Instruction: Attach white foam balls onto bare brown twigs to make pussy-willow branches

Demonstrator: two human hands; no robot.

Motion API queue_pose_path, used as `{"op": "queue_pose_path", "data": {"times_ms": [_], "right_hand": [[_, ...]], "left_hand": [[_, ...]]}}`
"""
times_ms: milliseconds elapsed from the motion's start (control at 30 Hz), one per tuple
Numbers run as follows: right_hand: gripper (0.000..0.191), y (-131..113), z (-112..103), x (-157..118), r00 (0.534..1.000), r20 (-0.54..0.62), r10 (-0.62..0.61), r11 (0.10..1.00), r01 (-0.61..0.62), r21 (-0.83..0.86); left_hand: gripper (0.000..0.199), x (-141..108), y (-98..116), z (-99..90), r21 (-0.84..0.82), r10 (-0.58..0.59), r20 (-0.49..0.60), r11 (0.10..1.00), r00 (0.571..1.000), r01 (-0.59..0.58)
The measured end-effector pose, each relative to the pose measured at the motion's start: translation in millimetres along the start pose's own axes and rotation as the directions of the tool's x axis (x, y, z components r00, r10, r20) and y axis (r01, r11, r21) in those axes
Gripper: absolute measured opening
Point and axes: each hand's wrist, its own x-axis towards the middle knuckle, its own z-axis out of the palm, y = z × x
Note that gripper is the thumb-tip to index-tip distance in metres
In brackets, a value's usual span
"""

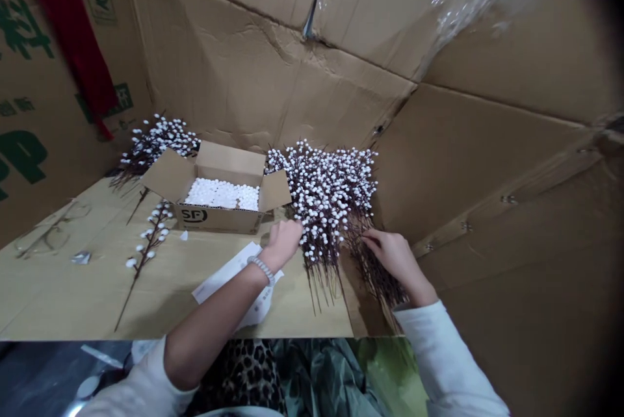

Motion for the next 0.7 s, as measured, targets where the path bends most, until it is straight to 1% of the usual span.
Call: {"op": "queue_pose_path", "data": {"times_ms": [67, 133, 200, 267, 333, 400, 467, 533, 600, 700], "right_hand": [[0.019, 1, 2, 0, 1.0, -0.005, 0.014, 0.995, -0.013, 0.095], [0.02, 0, 3, -3, 0.999, -0.006, 0.033, 0.977, -0.031, 0.211], [0.023, -3, 4, -8, 0.998, 0.006, 0.059, 0.939, -0.058, 0.339], [0.03, -10, 7, -16, 0.996, 0.025, 0.088, 0.879, -0.09, 0.468], [0.038, -22, 14, -28, 0.992, 0.052, 0.114, 0.8, -0.123, 0.587], [0.043, -36, 25, -40, 0.986, 0.098, 0.132, 0.713, -0.163, 0.682], [0.047, -50, 39, -50, 0.977, 0.155, 0.144, 0.63, -0.211, 0.747], [0.053, -60, 51, -56, 0.967, 0.203, 0.152, 0.558, -0.253, 0.79], [0.057, -66, 58, -58, 0.96, 0.231, 0.158, 0.505, -0.28, 0.817], [0.057, -64, 55, -59, 0.956, 0.223, 0.19, 0.464, -0.287, 0.838]], "left_hand": [[0.035, 5, -3, 0.8, -0.026, 0.001, -0.006, 1.0, 1.0, -0.001], [0.034, 5, -6, -4.2, -0.082, 0.018, -0.022, 0.996, 1.0, -0.02], [0.032, 3, -5, -14.2, -0.168, 0.045, -0.041, 0.984, 0.998, -0.051], [0.031, 0, -1, -27.2, -0.285, 0.071, -0.061, 0.955, 0.996, -0.085], [0.029, -3, 6, -40.3, -0.426, 0.082, -0.098, 0.897, 0.992, -0.117], [0.03, -4, 14, -50.8, -0.56, 0.083, -0.15, 0.814, 0.985, -0.154], [0.03, -2, 19, -56.7, -0.667, 0.07, -0.198, 0.721, 0.978, -0.187], [0.029, 0, 20, -57.4, -0.741, 0.044, -0.222, 0.642, 0.974, -0.198], [0.027, 3, 18, -54.6, -0.788, 0.008, -0.213, 0.59, 0.977, -0.176], [0.028, 5, 13, -48.8, -0.82, -0.052, -0.166, 0.562, 0.985, -0.109]]}}
